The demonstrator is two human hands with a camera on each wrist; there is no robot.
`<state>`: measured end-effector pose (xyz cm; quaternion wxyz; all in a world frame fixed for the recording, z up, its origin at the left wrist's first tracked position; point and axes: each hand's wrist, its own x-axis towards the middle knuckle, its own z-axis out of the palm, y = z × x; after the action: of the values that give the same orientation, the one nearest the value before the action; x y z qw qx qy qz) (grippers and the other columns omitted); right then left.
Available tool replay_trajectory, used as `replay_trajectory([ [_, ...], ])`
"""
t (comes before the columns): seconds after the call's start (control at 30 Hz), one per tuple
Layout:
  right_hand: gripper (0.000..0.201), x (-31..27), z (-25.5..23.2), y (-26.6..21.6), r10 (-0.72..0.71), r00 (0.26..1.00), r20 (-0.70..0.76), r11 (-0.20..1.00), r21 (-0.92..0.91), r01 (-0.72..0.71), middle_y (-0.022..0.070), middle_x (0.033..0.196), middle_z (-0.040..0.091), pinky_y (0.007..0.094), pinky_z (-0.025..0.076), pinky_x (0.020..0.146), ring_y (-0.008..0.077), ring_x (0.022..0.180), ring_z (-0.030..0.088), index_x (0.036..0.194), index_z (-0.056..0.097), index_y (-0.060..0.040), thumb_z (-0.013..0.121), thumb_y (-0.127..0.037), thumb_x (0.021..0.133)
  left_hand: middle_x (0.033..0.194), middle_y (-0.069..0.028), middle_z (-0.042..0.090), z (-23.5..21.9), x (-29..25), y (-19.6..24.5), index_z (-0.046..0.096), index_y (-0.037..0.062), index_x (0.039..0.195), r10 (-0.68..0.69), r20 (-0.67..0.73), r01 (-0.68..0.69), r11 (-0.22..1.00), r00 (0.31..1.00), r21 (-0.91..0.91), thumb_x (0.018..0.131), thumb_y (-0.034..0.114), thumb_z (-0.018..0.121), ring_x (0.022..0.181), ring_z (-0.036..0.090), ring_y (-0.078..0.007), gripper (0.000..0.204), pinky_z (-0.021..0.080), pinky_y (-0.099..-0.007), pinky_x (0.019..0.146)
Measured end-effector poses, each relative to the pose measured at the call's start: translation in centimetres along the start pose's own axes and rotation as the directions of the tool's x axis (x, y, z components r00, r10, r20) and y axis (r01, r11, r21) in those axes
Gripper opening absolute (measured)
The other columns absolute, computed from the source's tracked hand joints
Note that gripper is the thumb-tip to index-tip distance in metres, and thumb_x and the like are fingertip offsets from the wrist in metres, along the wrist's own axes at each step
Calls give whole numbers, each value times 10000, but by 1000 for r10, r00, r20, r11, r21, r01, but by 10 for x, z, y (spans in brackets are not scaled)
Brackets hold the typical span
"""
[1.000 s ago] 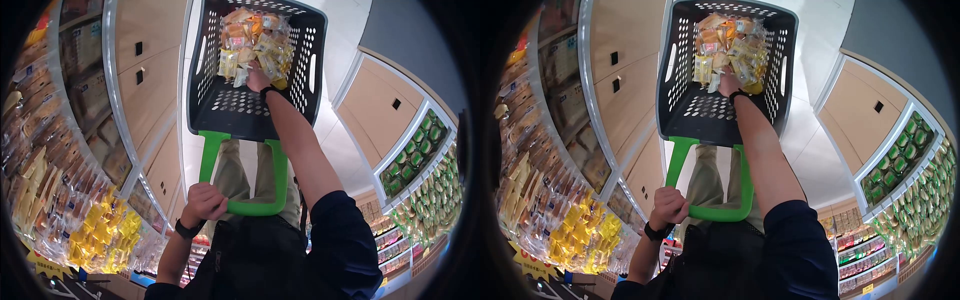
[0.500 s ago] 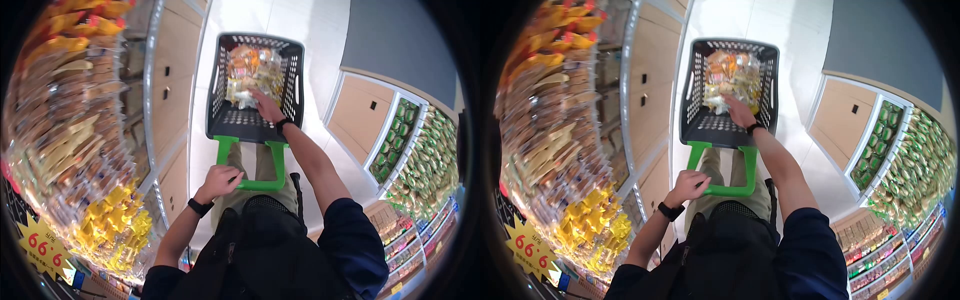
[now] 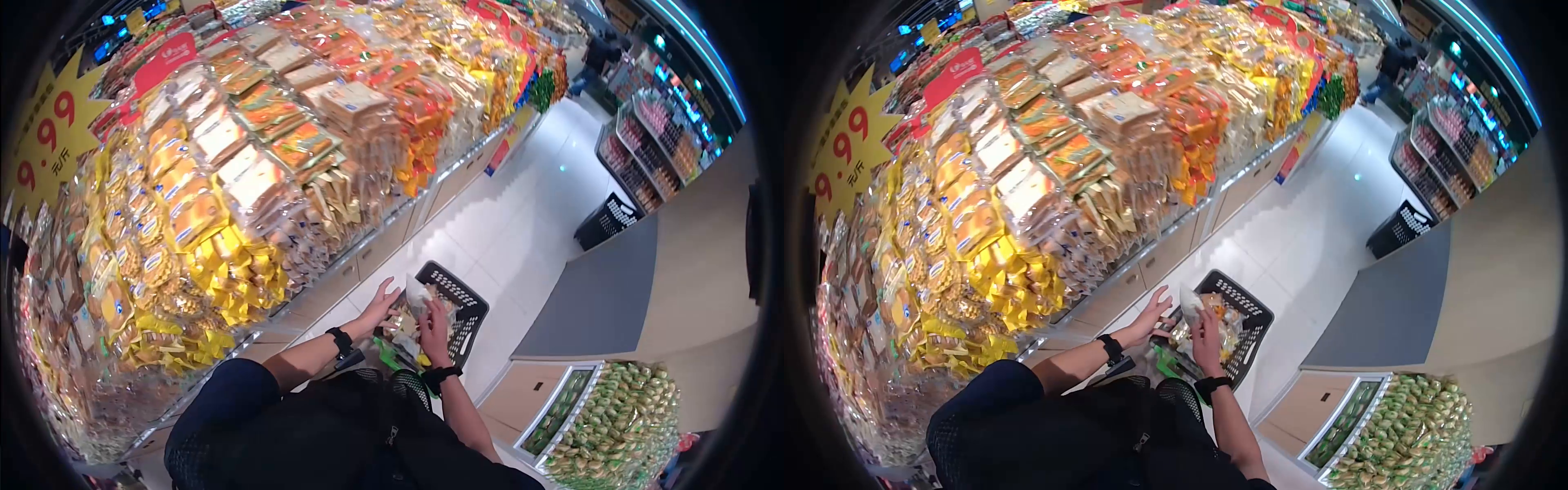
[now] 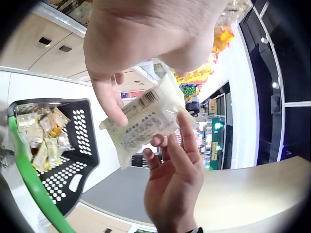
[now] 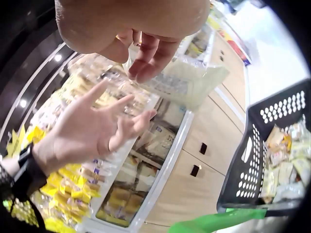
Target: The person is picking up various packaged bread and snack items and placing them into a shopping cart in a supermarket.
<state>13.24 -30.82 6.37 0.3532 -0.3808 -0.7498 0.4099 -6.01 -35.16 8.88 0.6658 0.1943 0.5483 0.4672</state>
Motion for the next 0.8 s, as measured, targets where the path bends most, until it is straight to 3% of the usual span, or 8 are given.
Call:
replay_trajectory([
  [0.13,451,-13,36,-28,-107,971,212,989,-74,125,167,1395,481,326,542,743,267,939,627,1373,476,-41,576,-36,934,1405,-148,427,-23,-23,23,200,224,1503,14,105,7,980,994,-197,938,632,531,1179,563,-320,772,579,-430,847],
  [0.2,477,-27,64,-35,-124,958,258,984,-89,151,142,1426,447,305,537,764,207,941,612,1369,457,-26,610,-5,918,1390,-174,447,-49,-15,8,250,124,1424,41,82,-28,988,996,-149,907,626,591,1123,603,-337,797,581,-418,846],
  [0.33,409,-39,90,-74,-70,933,352,991,-83,106,153,1424,481,315,528,810,224,937,634,1315,538,-13,603,-7,912,1103,-115,645,-72,-49,7,495,25,1259,22,27,-16,979,999,-203,918,375,686,978,680,-232,525,585,-353,812],
  [0.4,274,-49,93,-82,-265,883,387,948,-63,312,142,1301,594,307,534,785,205,932,649,1191,643,2,590,-13,923,1021,-97,686,-85,-59,-9,582,-1,1184,-1,26,6,979,1000,-202,917,276,706,934,695,-199,404,586,-337,798],
  [0.43,193,-59,92,-92,-180,936,301,984,65,168,118,1098,699,285,538,758,165,906,670,1089,706,-1,597,-25,931,1008,-100,701,-91,-64,-18,628,-4,1133,66,44,-53,970,997,-237,907,216,707,913,698,-192,324,584,-328,791],
  [0.6,203,-112,70,-31,242,951,193,963,72,-260,74,914,731,248,527,731,114,806,672,1134,710,-28,608,-71,964,1057,-94,712,-110,-100,-49,674,1,1121,167,18,-155,944,986,-292,880,157,721,931,684,-170,291,567,-320,778],
  [0.67,284,-136,66,-11,247,937,247,963,-172,-209,75,926,727,273,527,726,125,809,671,1130,708,-20,694,-218,927,1040,-81,712,-112,-115,-62,683,14,1104,222,-39,-225,951,974,-213,874,179,730,944,660,-151,287,542,-317,790],
  [0.8,339,-160,69,-23,206,958,201,965,-203,-165,123,911,707,328,513,714,213,803,661,1069,714,-32,732,-305,869,1006,-60,705,-111,-144,-79,691,40,1077,201,-94,-217,949,975,-227,865,223,753,936,649,-142,287,513,-294,820],
])
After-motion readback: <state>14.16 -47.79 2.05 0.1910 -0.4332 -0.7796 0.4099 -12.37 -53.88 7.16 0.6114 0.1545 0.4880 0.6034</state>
